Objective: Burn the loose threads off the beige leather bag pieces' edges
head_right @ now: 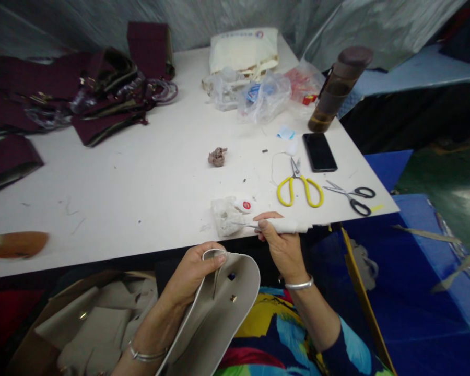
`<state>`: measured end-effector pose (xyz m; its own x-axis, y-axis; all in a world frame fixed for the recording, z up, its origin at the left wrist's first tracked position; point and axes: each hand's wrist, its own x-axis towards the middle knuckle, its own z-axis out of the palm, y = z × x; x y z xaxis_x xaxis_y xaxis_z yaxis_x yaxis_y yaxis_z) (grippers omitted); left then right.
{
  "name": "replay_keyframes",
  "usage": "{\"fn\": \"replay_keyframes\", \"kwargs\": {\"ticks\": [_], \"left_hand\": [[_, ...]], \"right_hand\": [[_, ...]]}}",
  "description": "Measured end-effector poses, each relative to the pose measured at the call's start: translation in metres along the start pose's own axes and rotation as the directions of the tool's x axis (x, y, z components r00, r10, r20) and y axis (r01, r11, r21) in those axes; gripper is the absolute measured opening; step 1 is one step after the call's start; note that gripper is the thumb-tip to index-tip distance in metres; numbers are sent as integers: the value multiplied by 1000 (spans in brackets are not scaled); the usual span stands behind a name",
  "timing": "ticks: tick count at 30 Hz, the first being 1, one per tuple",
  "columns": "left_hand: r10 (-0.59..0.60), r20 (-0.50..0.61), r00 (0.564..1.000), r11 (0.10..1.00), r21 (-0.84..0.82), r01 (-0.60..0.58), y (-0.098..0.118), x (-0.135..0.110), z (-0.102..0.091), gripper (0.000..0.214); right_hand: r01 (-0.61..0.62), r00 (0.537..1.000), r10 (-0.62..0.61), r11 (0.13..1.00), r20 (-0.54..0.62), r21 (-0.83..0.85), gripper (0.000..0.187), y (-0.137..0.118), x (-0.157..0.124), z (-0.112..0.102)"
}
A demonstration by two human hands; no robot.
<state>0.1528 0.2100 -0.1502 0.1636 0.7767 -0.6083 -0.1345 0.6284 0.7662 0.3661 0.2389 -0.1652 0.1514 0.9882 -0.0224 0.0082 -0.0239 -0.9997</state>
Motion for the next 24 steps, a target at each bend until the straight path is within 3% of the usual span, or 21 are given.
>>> {"fn": "replay_keyframes", "kwargs": {"ticks": [4, 16, 24], "left_hand": [[2, 1, 1000, 1000, 13, -2, -2, 2, 0, 35], [48, -2, 999, 996, 75, -47, -2, 1, 2, 31], [38, 12, 999, 996, 79, -39, -2, 1, 1, 29]], "right_hand": [[-47, 999, 46, 997, 9, 61, 28, 1, 1, 1], [98, 994, -89, 982, 65, -159, 25, -4, -2, 6], [139, 988, -124, 971, 90, -196, 23, -1, 0, 7]]}}
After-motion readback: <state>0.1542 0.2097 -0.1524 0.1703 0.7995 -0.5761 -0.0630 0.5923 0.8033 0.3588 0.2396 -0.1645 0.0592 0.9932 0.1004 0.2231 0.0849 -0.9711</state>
